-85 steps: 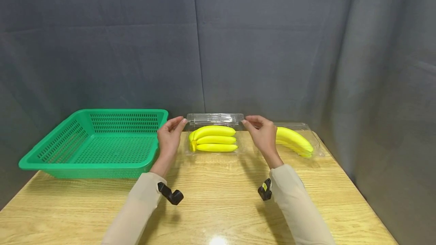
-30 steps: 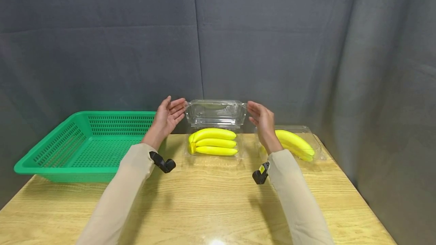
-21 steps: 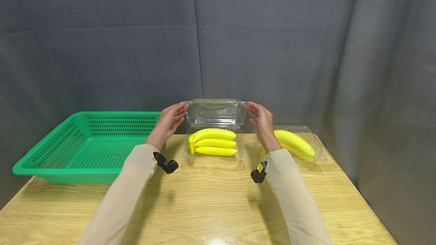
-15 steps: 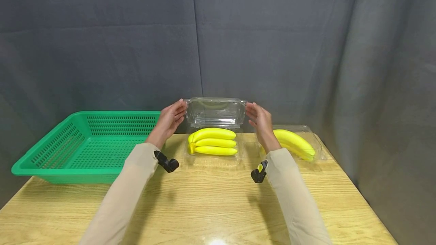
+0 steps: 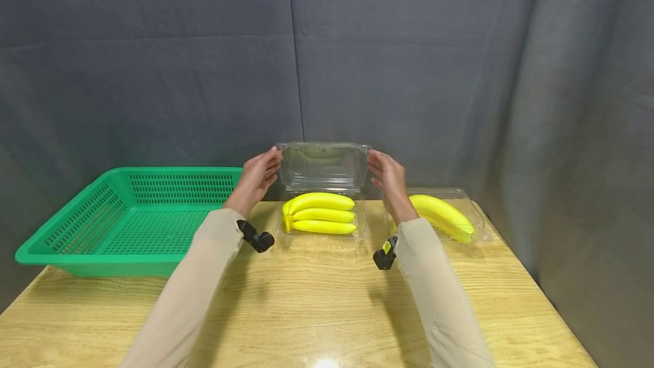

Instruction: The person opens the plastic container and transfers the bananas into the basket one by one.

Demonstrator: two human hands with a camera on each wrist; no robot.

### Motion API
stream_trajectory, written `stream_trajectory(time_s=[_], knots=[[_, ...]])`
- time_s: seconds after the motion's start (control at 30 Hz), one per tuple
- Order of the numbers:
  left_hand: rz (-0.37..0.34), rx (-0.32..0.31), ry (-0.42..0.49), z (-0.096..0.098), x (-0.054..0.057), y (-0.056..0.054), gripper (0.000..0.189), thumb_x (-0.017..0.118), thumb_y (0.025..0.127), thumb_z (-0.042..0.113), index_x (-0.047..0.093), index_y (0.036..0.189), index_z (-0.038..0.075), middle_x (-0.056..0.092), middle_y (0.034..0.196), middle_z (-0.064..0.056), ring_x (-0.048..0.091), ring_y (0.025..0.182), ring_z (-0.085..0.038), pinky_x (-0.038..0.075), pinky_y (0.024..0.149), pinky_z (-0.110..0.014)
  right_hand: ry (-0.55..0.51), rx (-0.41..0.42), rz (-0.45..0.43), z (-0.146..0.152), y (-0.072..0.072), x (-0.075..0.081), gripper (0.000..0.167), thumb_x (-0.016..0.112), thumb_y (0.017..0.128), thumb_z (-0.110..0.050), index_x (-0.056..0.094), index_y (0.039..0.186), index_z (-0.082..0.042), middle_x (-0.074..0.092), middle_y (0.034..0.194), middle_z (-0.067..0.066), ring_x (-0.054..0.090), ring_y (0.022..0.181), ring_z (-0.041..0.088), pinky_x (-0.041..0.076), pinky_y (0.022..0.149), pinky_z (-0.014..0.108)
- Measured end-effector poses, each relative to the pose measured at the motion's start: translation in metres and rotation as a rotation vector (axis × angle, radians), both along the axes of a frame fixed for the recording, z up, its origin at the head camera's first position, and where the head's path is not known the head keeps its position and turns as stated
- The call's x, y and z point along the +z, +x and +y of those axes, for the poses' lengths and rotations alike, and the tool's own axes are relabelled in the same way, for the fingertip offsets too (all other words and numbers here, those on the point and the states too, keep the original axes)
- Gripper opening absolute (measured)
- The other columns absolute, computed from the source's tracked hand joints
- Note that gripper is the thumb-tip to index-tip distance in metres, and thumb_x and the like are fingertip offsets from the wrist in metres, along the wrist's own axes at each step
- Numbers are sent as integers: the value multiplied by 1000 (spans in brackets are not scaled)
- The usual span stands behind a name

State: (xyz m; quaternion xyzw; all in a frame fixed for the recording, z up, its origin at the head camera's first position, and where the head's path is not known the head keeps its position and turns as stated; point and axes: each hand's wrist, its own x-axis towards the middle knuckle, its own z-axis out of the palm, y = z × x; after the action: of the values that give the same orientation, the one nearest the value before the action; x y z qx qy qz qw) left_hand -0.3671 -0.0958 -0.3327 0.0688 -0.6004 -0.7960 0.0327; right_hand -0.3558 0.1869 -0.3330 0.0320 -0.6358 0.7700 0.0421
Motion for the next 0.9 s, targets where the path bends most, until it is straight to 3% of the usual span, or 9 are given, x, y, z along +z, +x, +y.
stream_trajectory(time_s=[0.17,0.4,0.63,0.9], knots=[[6,-3,-3,1,2,1,40,59,98,32,63,124,2,58,131,-9,48,126,-24,36,105,-41,-8,5,-9,-2,-2,2,44,39,106,-28,44,143,-5,43,144,15,38,133,28,37,96,36],[-1,-22,14,4,5,1,40,52,101,32,61,130,5,55,135,-8,44,129,-24,32,108,-42,3,25,-17,-3,-3,4,49,37,106,-28,35,149,-5,35,151,14,31,138,27,25,111,49],[-5,-22,33,6,9,2,41,51,102,30,58,130,1,53,135,-10,41,131,-24,30,109,-44,8,27,-23,-4,-3,5,51,37,106,-26,29,152,-5,29,155,13,26,141,26,24,112,48],[-25,-1,49,6,13,1,44,51,102,26,49,142,8,46,145,-8,37,135,-24,32,108,-41,-5,9,-22,-5,-4,9,52,39,105,-25,28,152,-5,29,154,13,26,141,26,24,112,49]])
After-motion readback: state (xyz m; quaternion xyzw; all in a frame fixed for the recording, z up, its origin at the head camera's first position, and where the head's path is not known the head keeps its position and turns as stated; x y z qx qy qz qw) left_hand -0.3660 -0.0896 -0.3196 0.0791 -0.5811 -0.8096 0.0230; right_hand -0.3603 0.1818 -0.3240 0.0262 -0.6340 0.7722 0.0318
